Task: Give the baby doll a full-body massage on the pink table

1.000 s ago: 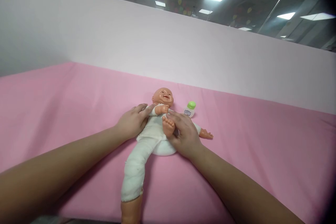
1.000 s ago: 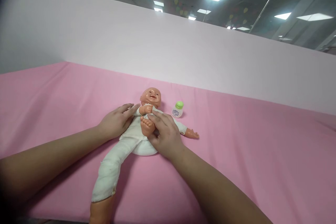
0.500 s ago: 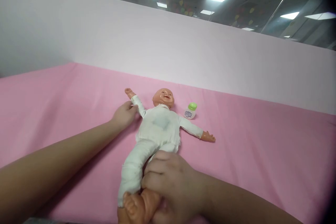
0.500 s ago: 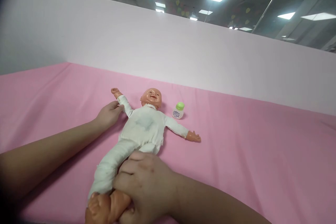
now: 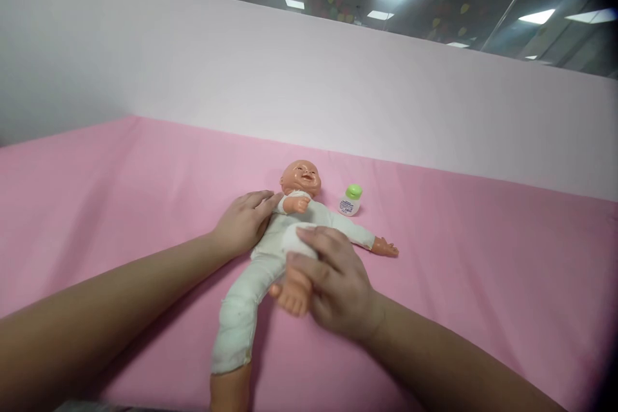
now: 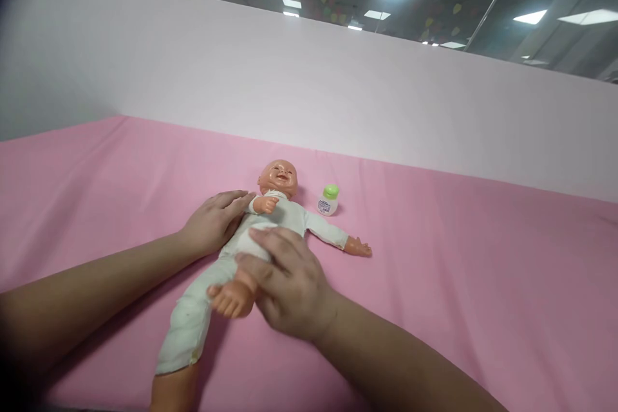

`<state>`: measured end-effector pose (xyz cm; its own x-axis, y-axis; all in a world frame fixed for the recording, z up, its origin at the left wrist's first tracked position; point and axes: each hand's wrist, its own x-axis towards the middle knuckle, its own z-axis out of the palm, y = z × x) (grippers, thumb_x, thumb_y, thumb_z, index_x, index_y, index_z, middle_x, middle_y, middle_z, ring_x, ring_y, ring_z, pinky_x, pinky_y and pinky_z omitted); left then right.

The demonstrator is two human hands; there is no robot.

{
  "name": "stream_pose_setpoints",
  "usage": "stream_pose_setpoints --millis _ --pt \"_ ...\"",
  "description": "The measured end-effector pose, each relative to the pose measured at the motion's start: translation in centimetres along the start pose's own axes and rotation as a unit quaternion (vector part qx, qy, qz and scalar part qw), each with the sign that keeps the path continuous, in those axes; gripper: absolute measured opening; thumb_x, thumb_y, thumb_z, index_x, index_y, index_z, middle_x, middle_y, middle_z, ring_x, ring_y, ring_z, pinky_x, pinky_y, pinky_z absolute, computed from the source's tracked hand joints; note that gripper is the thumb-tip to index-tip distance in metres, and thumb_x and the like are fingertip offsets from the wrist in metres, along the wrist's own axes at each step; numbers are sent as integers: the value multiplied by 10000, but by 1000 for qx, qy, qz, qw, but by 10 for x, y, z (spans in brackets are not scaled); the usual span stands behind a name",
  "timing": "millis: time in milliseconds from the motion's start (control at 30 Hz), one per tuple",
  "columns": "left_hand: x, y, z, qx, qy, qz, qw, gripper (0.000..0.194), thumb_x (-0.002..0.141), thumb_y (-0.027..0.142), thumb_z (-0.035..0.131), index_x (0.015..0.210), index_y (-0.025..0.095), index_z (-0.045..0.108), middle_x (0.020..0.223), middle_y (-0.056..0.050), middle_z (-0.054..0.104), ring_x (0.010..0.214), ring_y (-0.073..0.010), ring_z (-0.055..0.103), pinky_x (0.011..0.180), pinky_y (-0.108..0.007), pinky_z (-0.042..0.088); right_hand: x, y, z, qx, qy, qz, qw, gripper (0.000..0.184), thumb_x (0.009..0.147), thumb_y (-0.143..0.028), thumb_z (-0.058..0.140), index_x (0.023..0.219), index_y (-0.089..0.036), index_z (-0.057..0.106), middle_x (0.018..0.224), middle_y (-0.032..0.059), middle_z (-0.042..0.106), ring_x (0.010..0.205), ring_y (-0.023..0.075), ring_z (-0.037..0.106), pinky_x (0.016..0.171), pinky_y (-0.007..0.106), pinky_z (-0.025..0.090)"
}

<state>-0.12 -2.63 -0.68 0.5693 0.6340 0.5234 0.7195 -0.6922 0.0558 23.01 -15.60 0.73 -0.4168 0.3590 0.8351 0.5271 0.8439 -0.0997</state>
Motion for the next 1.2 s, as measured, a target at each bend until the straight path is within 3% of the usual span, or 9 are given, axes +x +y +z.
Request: stream_pose_setpoints --millis 133,267,433,600,767,900,967,1067,1200 --pt "-1 -4 1 22 -1 8 1000 498 1045 277 367 1521 204 494 1437 -142 603 1314 -306 566 1106 -481 448 2 33 7 -18 -18 86 996 463 904 -124 631 1350 -246 602 1449 119 589 1324 281 567 1123 528 487" --pt "-2 -3 1 -1 -6 -6 1000 507 1054 351 383 1539 233 470 1446 -126 591 1313 -311 559 1106 -482 450 4 44 7 -22 -37 125 991 432 934 -200 634 1362 -246 600 1413 115 626 1317 279 579 1120 533 487" --pt "0 -5 0 -95 11 -77 992 521 1049 488 385 1469 213 525 1355 -124 635 1217 -296 602 1045 -444 485 2 32 6 -14 -17 89 996 430 885 -175 680 1307 -244 636 1363 121 628 1252 281 609 1077 516 512" --pt "3 -18 4 -207 31 -205 956 442 1026 513 378 1259 216 609 1145 -91 708 1050 -283 664 902 -420 517 6 4 -1 48 -34 14 998 399 789 -143 708 1181 -206 661 1156 106 695 1053 255 671 945 451 562" --pt "5 -35 10 -285 46 -355 889 408 977 570 425 1027 214 617 924 -63 733 833 -265 682 743 -385 507 7 -26 -9 128 -170 -58 975 369 722 -211 671 1089 -180 653 973 51 700 837 189 633 775 354 551" --pt "5 -42 12 -309 49 -366 876 428 977 559 421 1087 192 613 988 -92 750 847 -258 704 741 -372 531 3 -37 -5 129 -322 -122 930 244 831 -315 667 1047 -213 623 961 16 701 892 162 631 878 310 550" --pt "4 -41 11 -309 51 -363 878 446 985 557 420 1166 191 599 1022 -96 751 887 -263 712 775 -380 540 3 -40 -2 130 -346 -135 919 264 861 -347 674 1080 -213 612 985 14 705 934 159 636 944 310 543" --pt "2 -32 7 -285 48 -318 903 494 1007 546 412 1360 219 523 1117 -87 734 937 -264 714 833 -400 547 1 -44 0 155 -285 -118 939 326 887 -331 642 1175 -184 604 1066 49 705 994 171 648 984 330 552" --pt "-1 -13 2 -163 17 -139 977 505 1034 439 404 1503 263 465 1338 -109 633 1152 -280 650 968 -420 529 -2 -38 -3 144 -104 -67 982 355 891 -230 608 1243 -186 600 1239 130 651 1161 261 637 1028 459 562"
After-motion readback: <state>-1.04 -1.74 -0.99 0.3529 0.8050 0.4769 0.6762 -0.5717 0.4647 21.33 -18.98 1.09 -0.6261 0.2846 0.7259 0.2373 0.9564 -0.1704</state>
